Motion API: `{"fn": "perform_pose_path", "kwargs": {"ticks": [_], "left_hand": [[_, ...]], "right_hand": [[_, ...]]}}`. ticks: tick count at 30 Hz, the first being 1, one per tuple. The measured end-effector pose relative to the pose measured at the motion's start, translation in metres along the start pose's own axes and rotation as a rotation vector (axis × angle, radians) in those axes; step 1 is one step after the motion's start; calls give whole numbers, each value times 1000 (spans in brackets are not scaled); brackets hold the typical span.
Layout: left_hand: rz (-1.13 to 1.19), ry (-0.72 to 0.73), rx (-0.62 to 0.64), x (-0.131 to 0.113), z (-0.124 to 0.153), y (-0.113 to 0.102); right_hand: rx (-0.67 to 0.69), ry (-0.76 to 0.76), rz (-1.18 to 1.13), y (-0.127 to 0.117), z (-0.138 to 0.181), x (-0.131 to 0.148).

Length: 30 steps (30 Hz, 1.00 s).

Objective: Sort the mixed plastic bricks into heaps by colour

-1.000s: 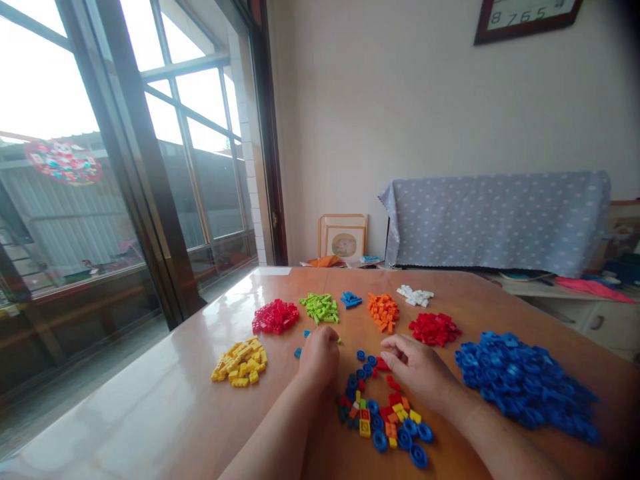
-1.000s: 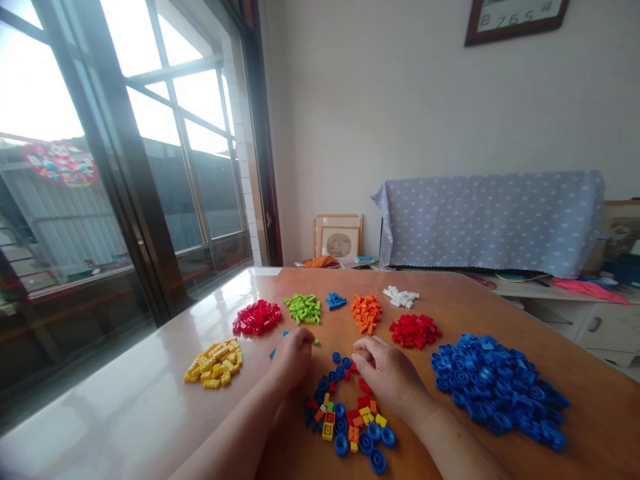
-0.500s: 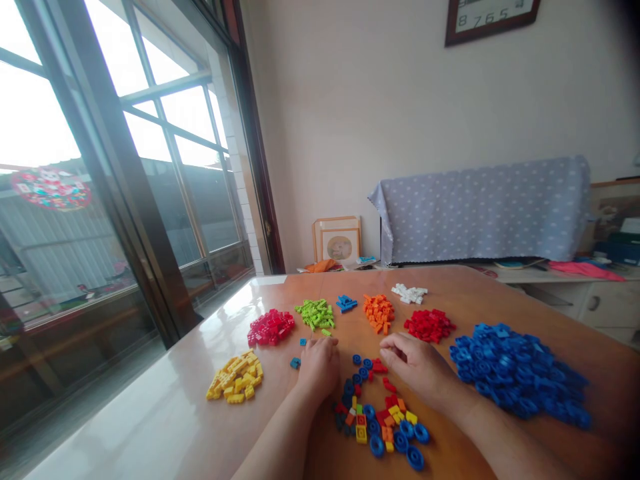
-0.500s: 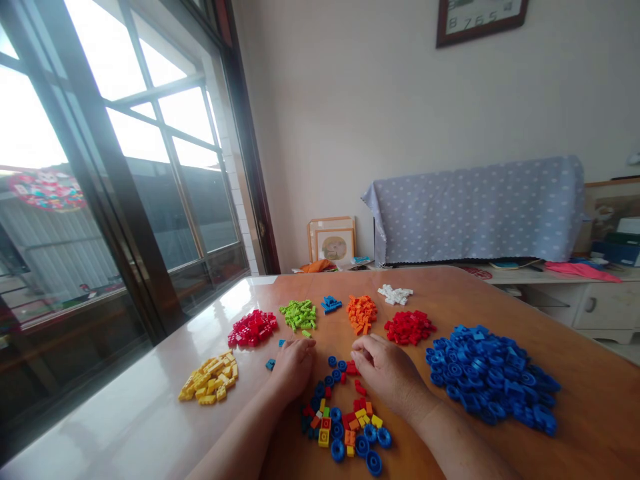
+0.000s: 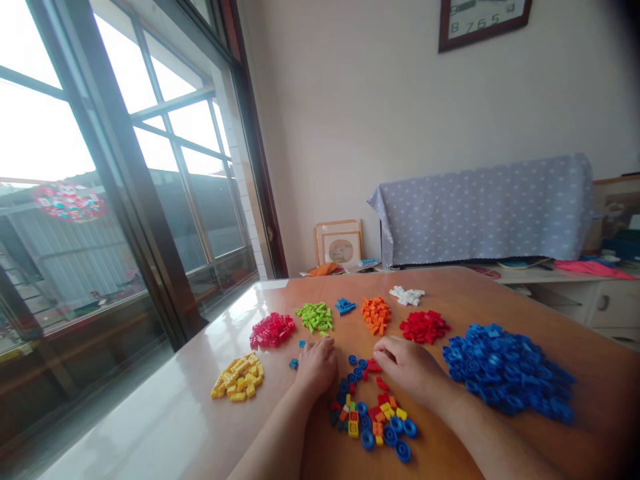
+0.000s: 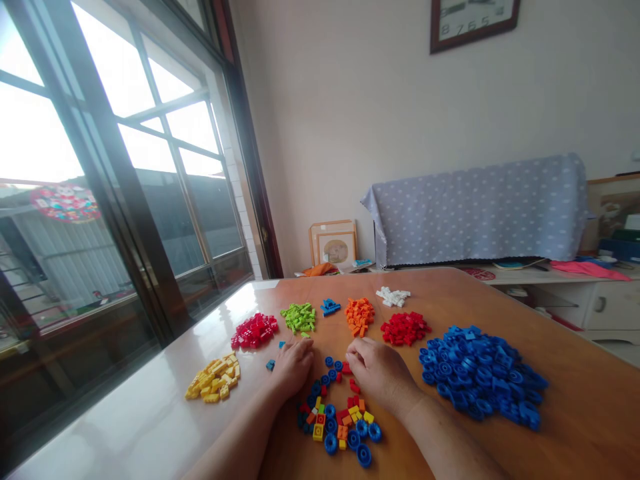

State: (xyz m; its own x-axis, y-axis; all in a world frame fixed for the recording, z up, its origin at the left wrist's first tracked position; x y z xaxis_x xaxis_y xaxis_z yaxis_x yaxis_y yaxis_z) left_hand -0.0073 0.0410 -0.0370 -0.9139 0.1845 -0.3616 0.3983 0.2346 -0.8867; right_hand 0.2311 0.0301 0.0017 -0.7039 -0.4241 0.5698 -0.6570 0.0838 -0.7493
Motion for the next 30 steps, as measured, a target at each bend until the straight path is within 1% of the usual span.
{"fn": "perform_pose_path", "kwargs": {"ticks": [4, 10, 14, 17, 22, 26, 30], "left_hand": [[-13, 10, -22, -2, 1, 1], [-74, 16, 34, -3, 0, 4], [-102, -23, 58, -3, -4, 6], [-133, -25, 80, -2, -9, 8], [-169, -23, 61, 4, -19, 15], [-148, -43, 59, 9, -23, 19], [-78, -60, 57, 7, -23, 14]], "right_hand": [[-33, -7, 5, -6, 1, 0], [-61, -11, -1, -10, 0, -2], [-56, -2, 20, -11, 0, -3], [-50, 10, 39, -11, 0, -3], [-46, 25, 72, -11, -1, -5], [-50, 22, 92, -12, -2, -6], [-43, 24, 106, -14, -2, -6]]}}
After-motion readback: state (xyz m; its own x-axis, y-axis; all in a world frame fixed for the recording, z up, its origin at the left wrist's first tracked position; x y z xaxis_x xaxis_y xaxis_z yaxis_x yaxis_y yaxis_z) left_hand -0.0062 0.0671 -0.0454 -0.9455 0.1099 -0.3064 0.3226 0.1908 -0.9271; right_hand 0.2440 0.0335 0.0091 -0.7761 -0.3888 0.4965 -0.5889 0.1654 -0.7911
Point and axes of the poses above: each hand's wrist, its own z-axis away from the middle knuckle, its own y-axis out of the palm, x = y × z, the point moved 2 cm from there along -z, towards the middle knuckle, and after that the axes turned 8 degrees about y, right-handed, at the moved point
